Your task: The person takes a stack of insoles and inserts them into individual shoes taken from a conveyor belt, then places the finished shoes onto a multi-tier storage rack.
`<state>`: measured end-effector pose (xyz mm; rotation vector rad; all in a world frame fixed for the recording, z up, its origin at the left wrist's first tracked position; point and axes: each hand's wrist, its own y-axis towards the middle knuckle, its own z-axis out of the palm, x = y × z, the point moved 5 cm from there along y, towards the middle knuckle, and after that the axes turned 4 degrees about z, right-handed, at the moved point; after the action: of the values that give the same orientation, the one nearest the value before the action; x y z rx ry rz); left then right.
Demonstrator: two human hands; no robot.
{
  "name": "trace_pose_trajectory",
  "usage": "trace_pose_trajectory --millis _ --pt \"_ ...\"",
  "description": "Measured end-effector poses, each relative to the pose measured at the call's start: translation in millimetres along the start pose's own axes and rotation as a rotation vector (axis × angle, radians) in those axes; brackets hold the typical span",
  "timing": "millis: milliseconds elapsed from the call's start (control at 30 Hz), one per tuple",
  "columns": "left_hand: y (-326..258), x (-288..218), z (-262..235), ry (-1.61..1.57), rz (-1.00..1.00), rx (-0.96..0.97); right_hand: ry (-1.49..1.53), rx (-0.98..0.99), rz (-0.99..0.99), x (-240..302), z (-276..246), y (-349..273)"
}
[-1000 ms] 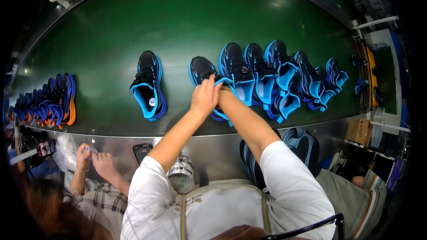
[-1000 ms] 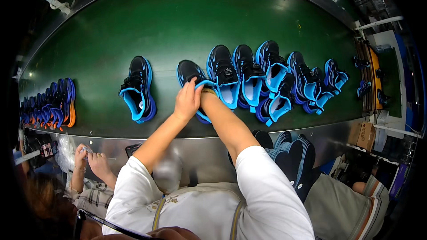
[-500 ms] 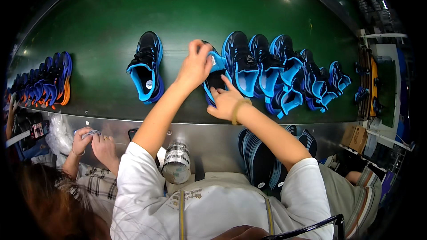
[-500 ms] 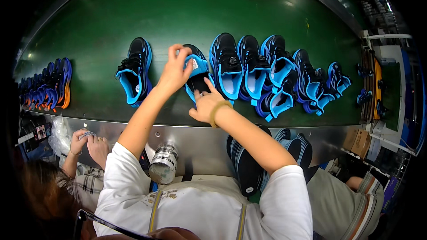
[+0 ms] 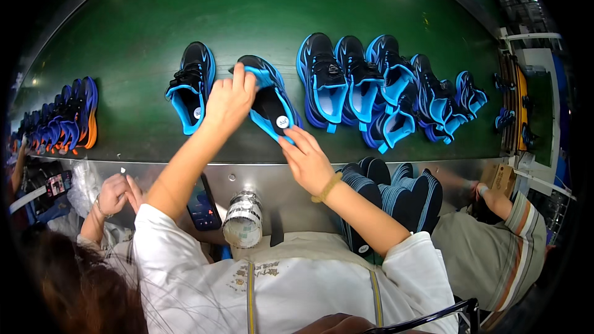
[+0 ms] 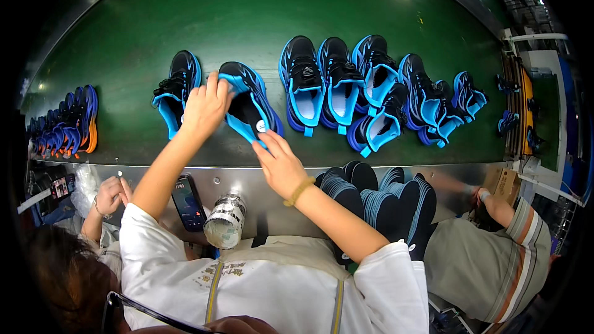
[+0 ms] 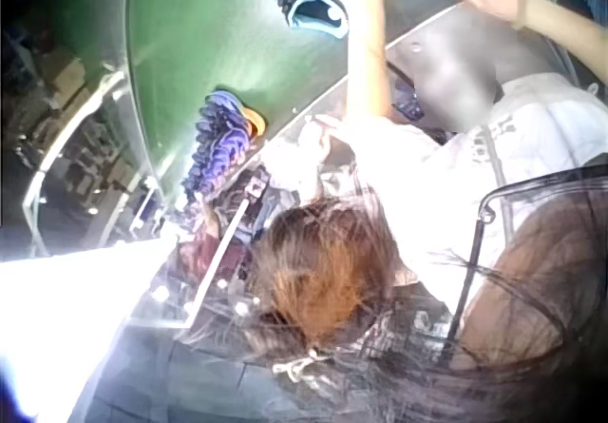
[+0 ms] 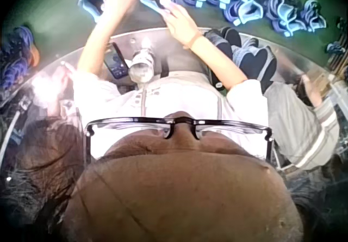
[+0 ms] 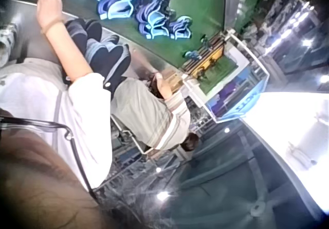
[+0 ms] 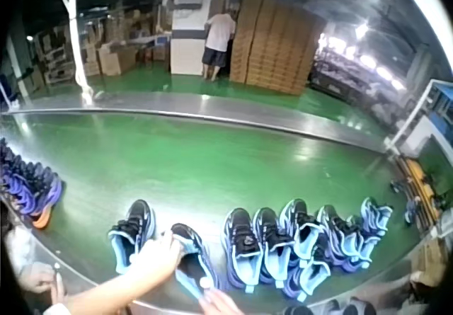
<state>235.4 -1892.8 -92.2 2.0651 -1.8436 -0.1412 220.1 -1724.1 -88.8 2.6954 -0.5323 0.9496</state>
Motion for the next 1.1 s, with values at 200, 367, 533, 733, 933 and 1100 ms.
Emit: trace_pose_trajectory --millis 200,367,533,733,933,1100 --pt "12.6 -0.6 12.1 0.303 0.187 0.190 -0.101 -0.121 0.073 25.5 -57.5 -38.5" --pt "33.2 46.9 -31.4 -0.266 -0.218 0.241 -0.391 -0.067 0.442 5.2 -85.8 -150.0" --pt "45.1 55.6 -58.2 -1.612 -0.691 -0.301 -0.223 -0.085 0.749 1.7 -83.4 -223.4" --pt "69.2 -67.5 -16.8 -0.769 -0.275 -0.019 -0.086 -0.080 0.717 4.0 -109.7 -231.8" --pt "91.8 -69.8 34.1 -0.791 -0.202 0.152 -0.352 -0.308 0.189 7.9 -166.7 -113.2" --pt "93.1 -65.1 52.6 -1.115 -0.548 0.392 -0.384 -0.207 0.030 -22.4 -127.4 -29.6"
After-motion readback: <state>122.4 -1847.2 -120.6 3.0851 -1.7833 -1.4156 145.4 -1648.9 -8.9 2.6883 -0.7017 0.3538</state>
